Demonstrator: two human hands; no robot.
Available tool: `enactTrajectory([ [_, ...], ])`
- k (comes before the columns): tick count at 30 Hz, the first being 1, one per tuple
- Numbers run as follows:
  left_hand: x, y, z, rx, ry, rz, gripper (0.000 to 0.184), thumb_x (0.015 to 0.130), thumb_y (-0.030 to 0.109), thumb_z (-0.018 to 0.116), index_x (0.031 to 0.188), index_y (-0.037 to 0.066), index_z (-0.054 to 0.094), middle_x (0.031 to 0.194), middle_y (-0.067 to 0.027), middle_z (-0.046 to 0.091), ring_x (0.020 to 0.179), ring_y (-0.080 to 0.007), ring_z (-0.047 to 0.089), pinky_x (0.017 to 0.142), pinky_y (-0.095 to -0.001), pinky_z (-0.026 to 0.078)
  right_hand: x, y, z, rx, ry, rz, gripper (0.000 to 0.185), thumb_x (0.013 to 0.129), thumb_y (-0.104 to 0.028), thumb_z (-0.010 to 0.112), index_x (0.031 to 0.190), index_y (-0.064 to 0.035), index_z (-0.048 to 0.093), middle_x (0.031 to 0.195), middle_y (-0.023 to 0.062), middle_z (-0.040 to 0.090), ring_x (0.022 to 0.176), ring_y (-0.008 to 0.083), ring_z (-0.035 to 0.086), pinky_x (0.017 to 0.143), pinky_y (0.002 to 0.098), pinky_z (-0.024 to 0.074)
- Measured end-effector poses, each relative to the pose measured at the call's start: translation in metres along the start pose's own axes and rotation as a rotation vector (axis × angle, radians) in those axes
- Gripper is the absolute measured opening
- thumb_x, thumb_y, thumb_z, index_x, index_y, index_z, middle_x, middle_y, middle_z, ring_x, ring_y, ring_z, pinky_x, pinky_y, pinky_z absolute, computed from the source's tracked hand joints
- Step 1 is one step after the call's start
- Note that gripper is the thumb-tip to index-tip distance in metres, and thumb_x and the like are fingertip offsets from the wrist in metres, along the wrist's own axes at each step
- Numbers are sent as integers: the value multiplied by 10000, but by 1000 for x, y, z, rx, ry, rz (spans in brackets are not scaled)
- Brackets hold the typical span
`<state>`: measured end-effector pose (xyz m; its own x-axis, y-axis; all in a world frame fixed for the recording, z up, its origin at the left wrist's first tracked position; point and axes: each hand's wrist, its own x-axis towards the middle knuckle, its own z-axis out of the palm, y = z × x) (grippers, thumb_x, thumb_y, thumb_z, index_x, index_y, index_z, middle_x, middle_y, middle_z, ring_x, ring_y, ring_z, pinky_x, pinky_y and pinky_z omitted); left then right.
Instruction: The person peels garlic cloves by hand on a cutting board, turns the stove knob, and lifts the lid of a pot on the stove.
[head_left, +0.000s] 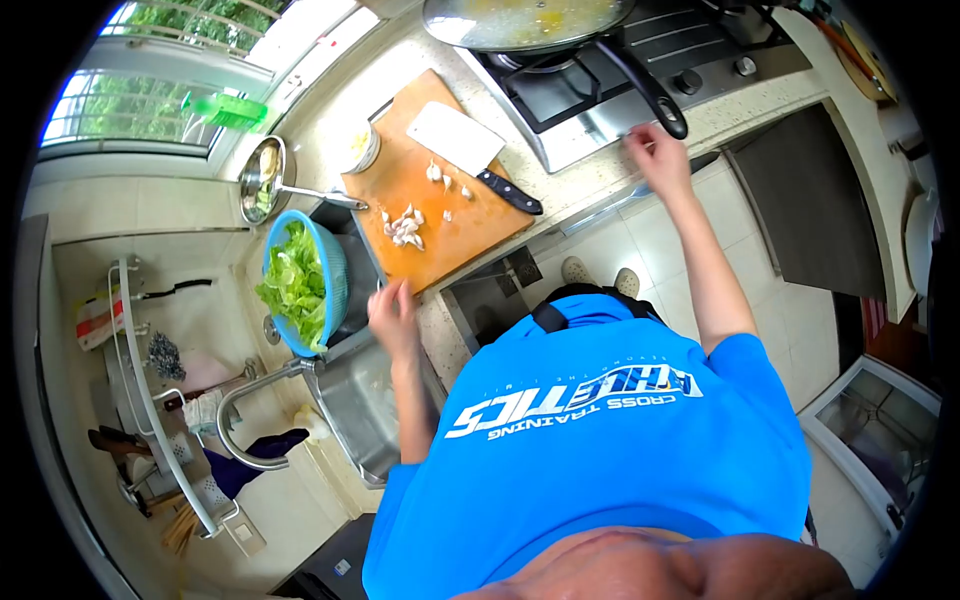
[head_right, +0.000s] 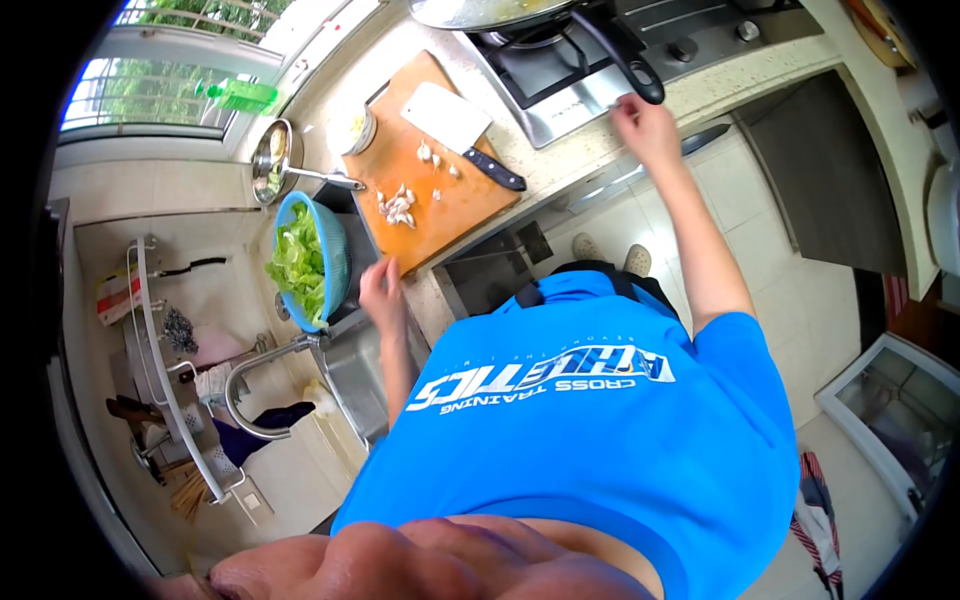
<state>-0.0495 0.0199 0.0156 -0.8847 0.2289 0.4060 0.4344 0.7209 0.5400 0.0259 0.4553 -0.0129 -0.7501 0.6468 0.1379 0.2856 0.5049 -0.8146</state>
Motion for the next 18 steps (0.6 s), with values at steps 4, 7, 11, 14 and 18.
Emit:
enactTrajectory([
  [4, 59, 47, 63, -66, -61, 197, 100, 775, 93, 658, 832, 12, 648, 778, -113, 619, 771, -260, 573, 709, -338, 449, -27, -57, 42, 109, -266, -217, 163, 816, -195, 601, 889, -53, 634, 770, 97, 635, 656, 209, 612, 585, 308, 469],
  [7, 79, 61, 100, -5, -44, 245, 129, 763, 101, 661, 882, 51, 653, 811, -103, 619, 797, -279, 573, 707, -357, 462, -38, -94, 63, 48, -431, -340, 154, 806, -197, 610, 858, -53, 626, 754, 100, 627, 666, 234, 607, 591, 328, 471],
  [11, 80, 56, 120, 120, -147, 235, 134, 737, 127, 664, 862, 82, 647, 848, -89, 614, 820, -275, 570, 689, -368, 482, -38, -114, 82, 56, -516, -400, 127, 805, -176, 606, 835, -53, 617, 745, 112, 618, 688, 276, 603, 615, 360, 475],
  [14, 72, 44, 121, 101, -175, 209, 163, 710, 104, 660, 868, 83, 629, 863, -88, 602, 847, -276, 563, 684, -370, 490, -35, -121, 96, 33, -566, -411, 127, 801, -171, 611, 825, -46, 610, 742, 119, 614, 696, 282, 603, 616, 362, 476],
  [18, 66, 42, 114, -573, -95, -152, 165, 754, 45, 667, 907, 44, 604, 837, -48, 612, 751, -160, 585, 630, -278, 479, -30, -132, 123, 61, -617, -437, 138, 803, -155, 616, 870, -34, 621, 735, 129, 619, 657, 260, 603, 598, 346, 474],
])
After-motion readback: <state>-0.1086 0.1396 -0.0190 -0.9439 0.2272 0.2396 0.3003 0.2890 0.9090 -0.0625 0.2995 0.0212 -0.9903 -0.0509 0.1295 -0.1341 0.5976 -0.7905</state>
